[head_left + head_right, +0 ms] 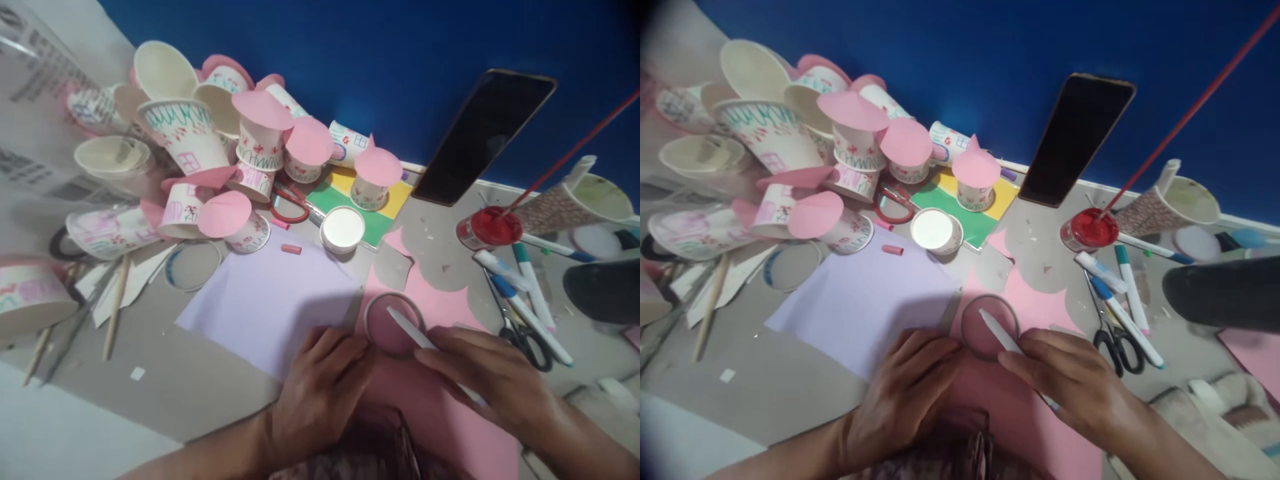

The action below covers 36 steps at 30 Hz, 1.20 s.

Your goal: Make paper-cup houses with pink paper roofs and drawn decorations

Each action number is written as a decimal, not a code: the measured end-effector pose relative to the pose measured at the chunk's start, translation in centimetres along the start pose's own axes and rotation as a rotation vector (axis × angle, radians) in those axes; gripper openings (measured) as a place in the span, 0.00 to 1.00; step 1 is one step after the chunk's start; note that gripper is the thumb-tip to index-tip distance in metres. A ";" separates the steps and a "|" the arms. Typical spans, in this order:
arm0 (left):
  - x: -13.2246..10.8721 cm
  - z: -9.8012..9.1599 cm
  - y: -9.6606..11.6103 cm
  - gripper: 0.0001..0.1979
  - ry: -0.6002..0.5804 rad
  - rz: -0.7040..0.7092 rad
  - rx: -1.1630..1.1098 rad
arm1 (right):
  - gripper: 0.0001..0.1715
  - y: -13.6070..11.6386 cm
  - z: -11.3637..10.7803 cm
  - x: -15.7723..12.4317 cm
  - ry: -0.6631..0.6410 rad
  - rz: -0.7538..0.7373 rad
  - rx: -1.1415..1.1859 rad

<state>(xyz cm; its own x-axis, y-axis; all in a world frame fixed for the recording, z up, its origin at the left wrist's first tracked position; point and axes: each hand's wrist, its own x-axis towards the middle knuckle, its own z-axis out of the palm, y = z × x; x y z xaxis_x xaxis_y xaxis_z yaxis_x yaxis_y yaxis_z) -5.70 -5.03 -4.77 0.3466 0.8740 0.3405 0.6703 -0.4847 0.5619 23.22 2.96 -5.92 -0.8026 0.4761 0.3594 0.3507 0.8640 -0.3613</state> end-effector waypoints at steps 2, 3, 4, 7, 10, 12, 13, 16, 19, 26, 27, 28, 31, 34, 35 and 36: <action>0.0 0.0 -0.1 0.14 0.008 -0.003 0.004 | 0.25 0.2 0.0 -0.1 -0.010 -0.020 0.017; 0.0 0.0 -0.1 0.14 0.011 -0.003 0.006 | 0.26 0.2 0.0 0.0 -0.006 -0.016 0.025; 0.0 0.0 -0.1 0.15 0.018 -0.003 0.007 | 0.26 0.1 -0.1 0.2 0.001 -0.009 0.029; -0.1 0.0 -0.1 0.15 0.021 -0.006 0.008 | 0.22 -0.3 -0.1 1.0 0.031 -0.015 0.044; 0.0 0.0 -0.2 0.16 0.041 -0.002 0.006 | 0.19 -0.5 -0.2 1.8 0.050 -0.026 0.076; 0.0 0.0 -0.2 0.15 0.057 -0.001 0.003 | 0.20 -0.5 -0.2 1.9 0.044 -0.017 0.090; 0.1 0.1 -0.2 0.15 0.062 -0.003 0.003 | 0.21 -0.5 -0.2 1.9 0.036 -0.009 0.095; 0.3 0.1 -0.3 0.15 0.071 -0.014 0.000 | 0.23 -0.3 -0.2 1.8 0.008 0.004 0.118; 0.5 0.0 -0.3 0.15 0.071 -0.021 -0.012 | 0.24 -0.3 -0.2 2.0 0.003 0.011 0.137; 0.7 -0.1 -0.3 0.16 0.061 -0.036 -0.022 | 0.25 -0.3 -0.6 2.4 0.005 0.008 0.118; 0.7 -0.1 -0.3 0.16 0.059 -0.038 -0.021 | 0.24 -0.3 -0.6 2.3 0.005 0.010 0.107; 0.8 -0.1 -0.2 0.16 0.060 -0.038 -0.019 | 0.23 -0.3 -0.6 2.3 0.004 0.012 0.101; 0.8 -0.1 -0.1 0.17 0.069 -0.043 -0.006 | 0.22 -0.3 -0.5 2.1 0.017 0.023 0.099; 0.7 0.0 -0.1 0.16 0.080 -0.048 0.006 | 0.23 -0.3 -0.4 1.9 0.033 0.031 0.104; 0.7 0.0 -0.1 0.16 0.080 -0.049 0.007 | 0.23 -0.3 -0.3 1.9 0.036 0.033 0.111; 0.6 0.0 -0.1 0.16 0.080 -0.048 0.007 | 0.24 -0.3 -0.3 1.8 0.036 0.036 0.119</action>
<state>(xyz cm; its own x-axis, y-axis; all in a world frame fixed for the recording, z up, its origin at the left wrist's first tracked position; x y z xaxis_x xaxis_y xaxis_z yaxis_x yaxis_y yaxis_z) -5.57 -4.45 -4.58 0.2605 0.8905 0.3730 0.6895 -0.4420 0.5738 21.81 3.64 -4.91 -0.7720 0.5138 0.3741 0.3176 0.8217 -0.4732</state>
